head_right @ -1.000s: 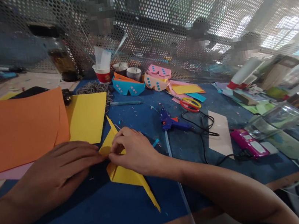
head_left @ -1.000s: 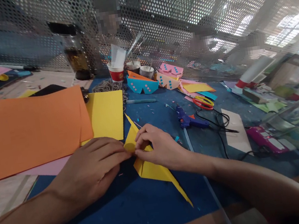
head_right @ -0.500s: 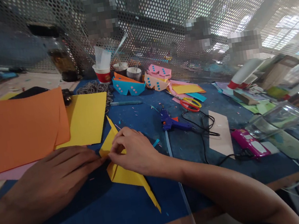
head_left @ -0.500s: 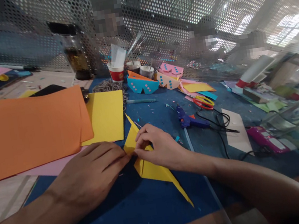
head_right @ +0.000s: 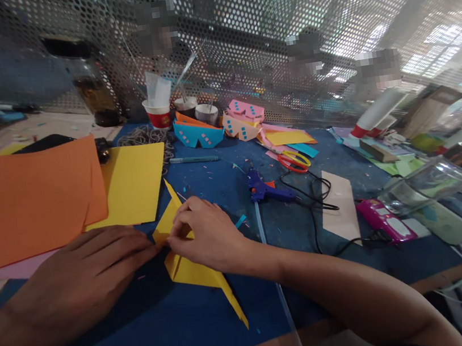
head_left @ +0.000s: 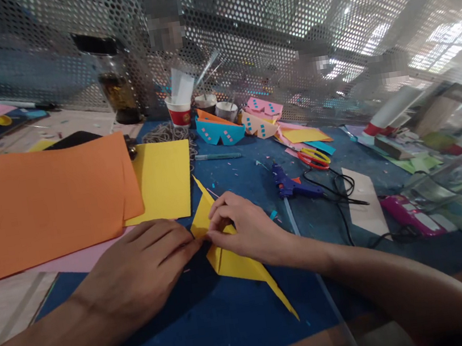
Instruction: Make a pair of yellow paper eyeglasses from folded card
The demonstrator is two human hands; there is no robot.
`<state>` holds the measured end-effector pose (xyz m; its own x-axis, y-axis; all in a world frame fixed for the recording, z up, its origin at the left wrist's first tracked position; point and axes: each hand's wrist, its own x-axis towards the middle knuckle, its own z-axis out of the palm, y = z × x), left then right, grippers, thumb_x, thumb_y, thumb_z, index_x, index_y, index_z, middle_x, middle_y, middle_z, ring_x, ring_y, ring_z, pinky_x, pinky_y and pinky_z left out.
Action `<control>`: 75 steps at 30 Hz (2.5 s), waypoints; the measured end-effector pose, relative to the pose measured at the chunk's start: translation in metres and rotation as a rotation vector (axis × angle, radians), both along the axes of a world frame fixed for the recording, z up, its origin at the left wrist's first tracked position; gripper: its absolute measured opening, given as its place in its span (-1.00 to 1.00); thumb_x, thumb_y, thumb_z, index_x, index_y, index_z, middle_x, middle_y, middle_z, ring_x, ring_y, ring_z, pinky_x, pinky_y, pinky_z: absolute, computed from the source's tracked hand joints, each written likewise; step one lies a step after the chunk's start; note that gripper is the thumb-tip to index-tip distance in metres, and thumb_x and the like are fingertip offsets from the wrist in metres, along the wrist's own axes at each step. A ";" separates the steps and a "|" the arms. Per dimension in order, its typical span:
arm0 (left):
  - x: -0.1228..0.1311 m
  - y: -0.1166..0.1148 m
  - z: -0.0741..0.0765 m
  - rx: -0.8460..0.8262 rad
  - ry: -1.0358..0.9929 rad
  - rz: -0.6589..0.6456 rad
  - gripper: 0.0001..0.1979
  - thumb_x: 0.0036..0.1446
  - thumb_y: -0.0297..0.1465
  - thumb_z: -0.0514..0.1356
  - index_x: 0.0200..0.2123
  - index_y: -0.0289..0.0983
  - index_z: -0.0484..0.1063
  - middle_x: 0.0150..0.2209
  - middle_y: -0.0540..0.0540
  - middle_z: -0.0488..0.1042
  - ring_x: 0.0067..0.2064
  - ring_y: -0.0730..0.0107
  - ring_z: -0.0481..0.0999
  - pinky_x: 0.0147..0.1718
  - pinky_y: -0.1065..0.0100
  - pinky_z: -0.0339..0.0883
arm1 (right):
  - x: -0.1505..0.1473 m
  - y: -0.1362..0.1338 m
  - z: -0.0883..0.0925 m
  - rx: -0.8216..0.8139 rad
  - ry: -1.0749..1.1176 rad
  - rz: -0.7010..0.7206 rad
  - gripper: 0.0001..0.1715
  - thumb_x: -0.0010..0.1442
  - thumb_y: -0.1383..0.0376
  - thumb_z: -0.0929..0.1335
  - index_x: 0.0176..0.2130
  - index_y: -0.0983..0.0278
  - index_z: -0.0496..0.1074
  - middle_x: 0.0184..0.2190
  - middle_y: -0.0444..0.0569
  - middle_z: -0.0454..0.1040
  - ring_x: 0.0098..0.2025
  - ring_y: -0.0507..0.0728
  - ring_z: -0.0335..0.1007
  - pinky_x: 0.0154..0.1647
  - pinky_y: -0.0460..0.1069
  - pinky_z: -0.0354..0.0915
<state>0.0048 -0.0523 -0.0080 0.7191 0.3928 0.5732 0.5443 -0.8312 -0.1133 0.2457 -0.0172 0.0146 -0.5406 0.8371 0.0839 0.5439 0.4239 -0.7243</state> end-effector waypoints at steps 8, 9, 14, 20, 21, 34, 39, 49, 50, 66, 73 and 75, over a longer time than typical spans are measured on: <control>0.000 0.001 0.000 -0.097 -0.051 -0.024 -0.64 0.39 -0.54 0.07 -0.07 -0.17 0.67 -0.22 -0.15 0.70 -0.20 0.06 0.64 -0.21 0.06 0.55 | 0.002 0.004 -0.001 -0.006 0.024 -0.012 -0.80 0.41 0.39 0.44 -0.32 0.25 0.50 -0.10 -0.04 0.53 -0.10 0.09 0.48 -0.04 0.02 0.37; 0.000 0.001 0.000 -0.096 -0.047 -0.019 -0.64 0.40 -0.53 0.06 -0.08 -0.16 0.67 -0.22 -0.14 0.70 -0.20 0.07 0.65 -0.21 0.06 0.55 | 0.002 0.004 -0.002 -0.014 0.034 -0.012 -0.81 0.42 0.39 0.43 -0.31 0.25 0.51 -0.10 -0.04 0.53 -0.11 0.08 0.48 -0.06 0.01 0.37; 0.001 0.001 0.000 -0.023 -0.010 -0.001 -0.64 0.48 -0.49 0.02 -0.08 -0.20 0.65 -0.22 -0.16 0.71 -0.20 0.08 0.65 -0.23 0.07 0.56 | 0.005 0.006 -0.003 -0.037 0.055 0.012 -0.86 0.37 0.37 0.48 -0.29 0.25 0.53 -0.11 -0.05 0.51 -0.12 0.08 0.49 -0.05 0.00 0.40; 0.000 0.001 -0.001 -0.010 -0.013 -0.011 -0.65 0.48 -0.49 0.03 -0.10 -0.24 0.65 -0.23 -0.18 0.70 -0.19 0.07 0.63 -0.19 0.08 0.52 | 0.009 0.007 -0.003 -0.038 0.080 0.063 -0.91 0.33 0.39 0.53 -0.26 0.25 0.58 -0.11 -0.06 0.52 -0.08 0.08 0.51 0.02 0.01 0.42; 0.000 0.001 -0.001 -0.012 -0.014 -0.012 -0.66 0.48 -0.49 0.04 -0.10 -0.25 0.65 -0.22 -0.19 0.70 -0.19 0.06 0.63 -0.19 0.08 0.51 | 0.010 0.007 -0.003 -0.041 0.082 0.067 -0.91 0.33 0.39 0.53 -0.25 0.25 0.59 -0.11 -0.07 0.52 -0.08 0.08 0.51 0.03 0.01 0.42; 0.000 -0.001 -0.004 -0.112 -0.066 0.011 -0.65 0.32 -0.59 0.12 0.02 -0.25 0.61 -0.06 -0.14 0.71 -0.02 0.09 0.63 0.02 0.10 0.50 | 0.009 0.005 -0.002 -0.014 0.057 0.072 -0.89 0.33 0.42 0.51 -0.27 0.27 0.56 -0.09 -0.06 0.50 -0.10 0.06 0.50 0.01 0.00 0.41; -0.002 0.001 -0.005 -0.173 -0.083 -0.005 -0.64 0.35 -0.60 0.10 0.07 -0.24 0.59 0.00 -0.10 0.70 0.01 0.17 0.63 0.04 0.16 0.51 | 0.008 0.005 -0.003 -0.016 0.044 0.062 -0.88 0.35 0.39 0.51 -0.27 0.26 0.54 -0.10 -0.06 0.51 -0.09 0.07 0.50 0.00 0.00 0.40; 0.000 0.001 -0.001 -0.190 -0.093 -0.014 -0.60 0.36 -0.62 0.07 0.07 -0.21 0.60 -0.01 -0.08 0.71 -0.02 0.19 0.65 -0.03 0.19 0.54 | 0.008 0.008 -0.005 -0.025 0.047 0.047 -0.88 0.37 0.38 0.49 -0.28 0.26 0.55 -0.10 -0.07 0.51 -0.12 0.06 0.48 -0.04 0.00 0.38; 0.000 0.001 -0.001 -0.187 -0.089 -0.017 -0.60 0.36 -0.62 0.07 0.07 -0.21 0.60 -0.01 -0.08 0.71 -0.02 0.20 0.65 -0.03 0.20 0.54 | 0.008 0.009 -0.006 -0.029 0.053 0.049 -0.87 0.38 0.37 0.48 -0.27 0.26 0.56 -0.10 -0.07 0.51 -0.12 0.06 0.48 -0.05 -0.01 0.38; 0.000 0.002 -0.001 -0.177 -0.144 0.001 -0.60 0.33 -0.61 0.09 0.01 -0.21 0.66 -0.06 -0.11 0.74 -0.03 0.18 0.66 -0.02 0.20 0.55 | 0.009 0.008 -0.004 -0.037 0.064 0.072 -0.91 0.33 0.38 0.54 -0.24 0.24 0.58 -0.10 -0.09 0.49 -0.11 0.05 0.52 0.01 0.00 0.41; -0.002 0.004 0.002 -0.146 -0.211 0.002 -0.66 0.33 -0.60 0.11 -0.06 -0.18 0.64 -0.12 -0.07 0.75 -0.09 0.24 0.70 -0.07 0.26 0.57 | 0.008 0.007 -0.002 -0.040 0.055 0.061 -0.90 0.33 0.34 0.54 -0.25 0.25 0.59 -0.10 -0.08 0.49 -0.11 0.07 0.50 0.01 0.00 0.42; -0.003 0.006 0.002 -0.167 -0.222 0.026 -0.66 0.33 -0.59 0.11 -0.06 -0.17 0.64 -0.12 -0.07 0.75 -0.08 0.23 0.70 -0.06 0.24 0.57 | 0.008 0.008 -0.002 -0.040 0.054 0.061 -0.90 0.33 0.35 0.54 -0.26 0.25 0.59 -0.11 -0.08 0.49 -0.11 0.07 0.50 0.01 0.00 0.42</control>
<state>0.0020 -0.0467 -0.0056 0.5716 0.5117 0.6414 0.5622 -0.8136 0.1482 0.2537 -0.0096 0.0125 -0.5864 0.8059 0.0819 0.4772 0.4254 -0.7690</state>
